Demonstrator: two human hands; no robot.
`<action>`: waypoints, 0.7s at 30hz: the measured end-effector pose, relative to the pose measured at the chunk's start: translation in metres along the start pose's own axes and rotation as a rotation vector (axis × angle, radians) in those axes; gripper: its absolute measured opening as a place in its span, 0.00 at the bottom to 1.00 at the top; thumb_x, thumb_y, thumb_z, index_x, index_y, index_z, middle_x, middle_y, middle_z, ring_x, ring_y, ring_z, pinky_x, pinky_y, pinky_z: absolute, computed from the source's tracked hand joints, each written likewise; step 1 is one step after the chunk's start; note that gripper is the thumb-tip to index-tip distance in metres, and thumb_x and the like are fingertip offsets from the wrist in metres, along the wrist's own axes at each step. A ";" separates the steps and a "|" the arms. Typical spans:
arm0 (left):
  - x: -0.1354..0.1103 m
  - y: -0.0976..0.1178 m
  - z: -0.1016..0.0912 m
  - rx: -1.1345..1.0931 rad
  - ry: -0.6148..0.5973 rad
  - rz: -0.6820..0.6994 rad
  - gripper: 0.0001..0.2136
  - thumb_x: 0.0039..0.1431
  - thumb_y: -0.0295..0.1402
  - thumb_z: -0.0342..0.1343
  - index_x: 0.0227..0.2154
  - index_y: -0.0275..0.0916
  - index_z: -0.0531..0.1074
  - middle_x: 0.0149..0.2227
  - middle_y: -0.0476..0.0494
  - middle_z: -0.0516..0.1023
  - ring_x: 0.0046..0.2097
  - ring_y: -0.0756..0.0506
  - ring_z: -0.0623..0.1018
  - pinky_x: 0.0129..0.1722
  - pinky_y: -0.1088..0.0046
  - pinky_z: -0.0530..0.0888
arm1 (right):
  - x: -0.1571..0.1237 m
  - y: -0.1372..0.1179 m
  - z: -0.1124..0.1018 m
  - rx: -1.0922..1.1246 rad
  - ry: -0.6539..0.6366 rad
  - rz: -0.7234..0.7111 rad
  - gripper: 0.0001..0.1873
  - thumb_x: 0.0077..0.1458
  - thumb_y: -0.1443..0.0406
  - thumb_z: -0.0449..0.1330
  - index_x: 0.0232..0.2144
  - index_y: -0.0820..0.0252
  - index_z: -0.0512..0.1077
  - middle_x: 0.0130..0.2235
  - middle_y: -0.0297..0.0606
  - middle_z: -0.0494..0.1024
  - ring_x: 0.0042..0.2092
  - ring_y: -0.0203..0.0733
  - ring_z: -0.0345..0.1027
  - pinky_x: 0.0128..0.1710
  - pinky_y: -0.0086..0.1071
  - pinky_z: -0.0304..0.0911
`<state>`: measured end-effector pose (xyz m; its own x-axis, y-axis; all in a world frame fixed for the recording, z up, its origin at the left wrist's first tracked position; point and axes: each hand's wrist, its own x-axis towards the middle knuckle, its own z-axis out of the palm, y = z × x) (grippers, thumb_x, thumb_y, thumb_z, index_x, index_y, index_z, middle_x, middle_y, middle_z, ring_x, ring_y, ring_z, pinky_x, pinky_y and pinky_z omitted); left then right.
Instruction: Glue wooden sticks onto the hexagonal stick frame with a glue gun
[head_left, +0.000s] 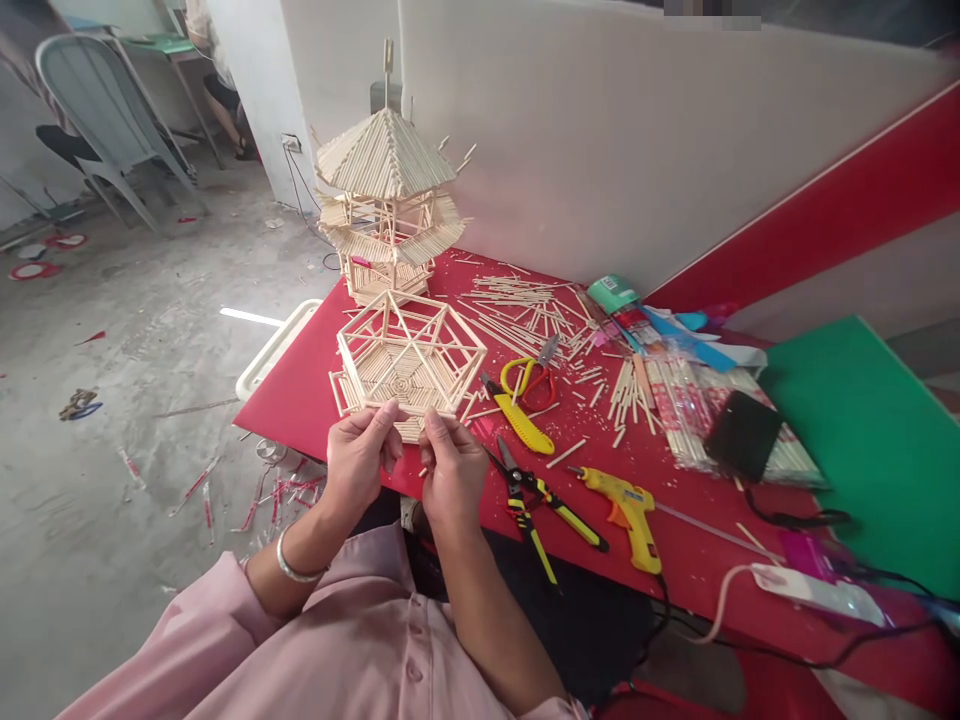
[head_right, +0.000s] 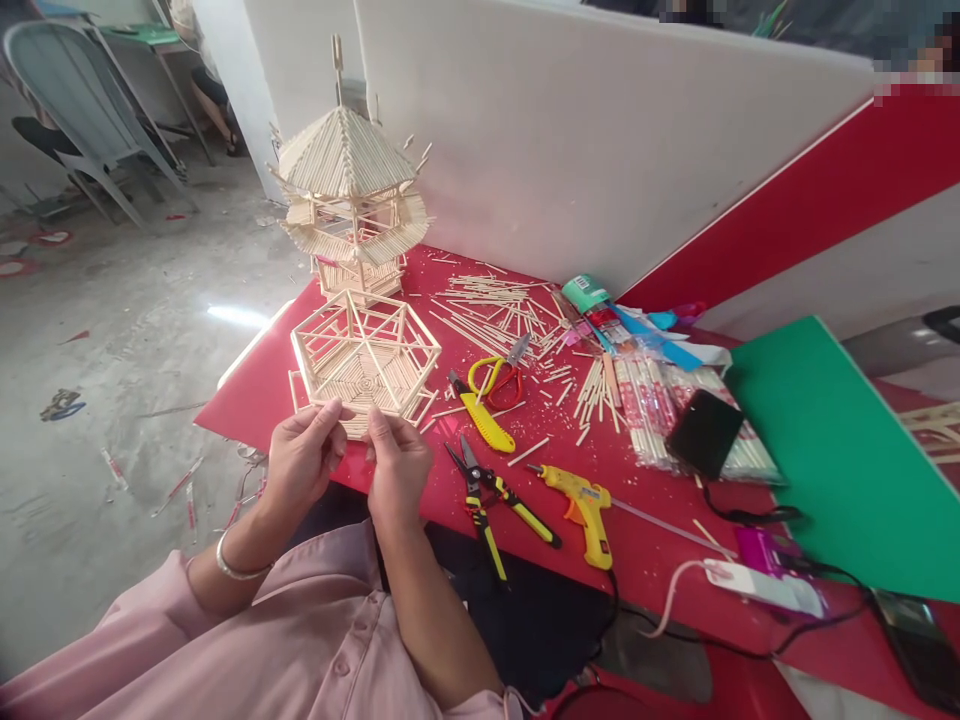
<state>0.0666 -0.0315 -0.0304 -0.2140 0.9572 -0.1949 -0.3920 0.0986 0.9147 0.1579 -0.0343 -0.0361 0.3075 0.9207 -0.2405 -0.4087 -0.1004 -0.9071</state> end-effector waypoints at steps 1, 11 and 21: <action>0.000 0.000 0.000 -0.002 0.002 0.001 0.20 0.48 0.51 0.68 0.24 0.35 0.77 0.13 0.53 0.68 0.14 0.56 0.62 0.14 0.80 0.57 | 0.000 0.000 0.000 0.001 0.004 0.004 0.22 0.43 0.49 0.69 0.20 0.58 0.68 0.19 0.25 0.64 0.21 0.28 0.50 0.22 0.28 0.51; -0.002 0.000 0.001 0.091 0.002 0.048 0.22 0.51 0.53 0.65 0.19 0.37 0.74 0.11 0.54 0.64 0.14 0.56 0.60 0.14 0.78 0.56 | -0.002 0.002 -0.002 -0.015 -0.004 -0.007 0.22 0.44 0.48 0.69 0.21 0.59 0.69 0.19 0.26 0.64 0.22 0.29 0.51 0.22 0.27 0.52; -0.042 -0.007 -0.015 0.728 -0.428 0.846 0.05 0.64 0.30 0.57 0.38 0.39 0.78 0.35 0.41 0.79 0.37 0.47 0.77 0.36 0.72 0.74 | -0.034 -0.032 -0.072 -0.743 -0.230 -0.424 0.09 0.56 0.59 0.63 0.28 0.56 0.79 0.23 0.31 0.75 0.24 0.33 0.65 0.26 0.27 0.61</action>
<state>0.0653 -0.0764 -0.0336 0.2092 0.7922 0.5732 0.3581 -0.6076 0.7090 0.2223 -0.0894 -0.0238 0.0928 0.9811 0.1699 0.3890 0.1213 -0.9132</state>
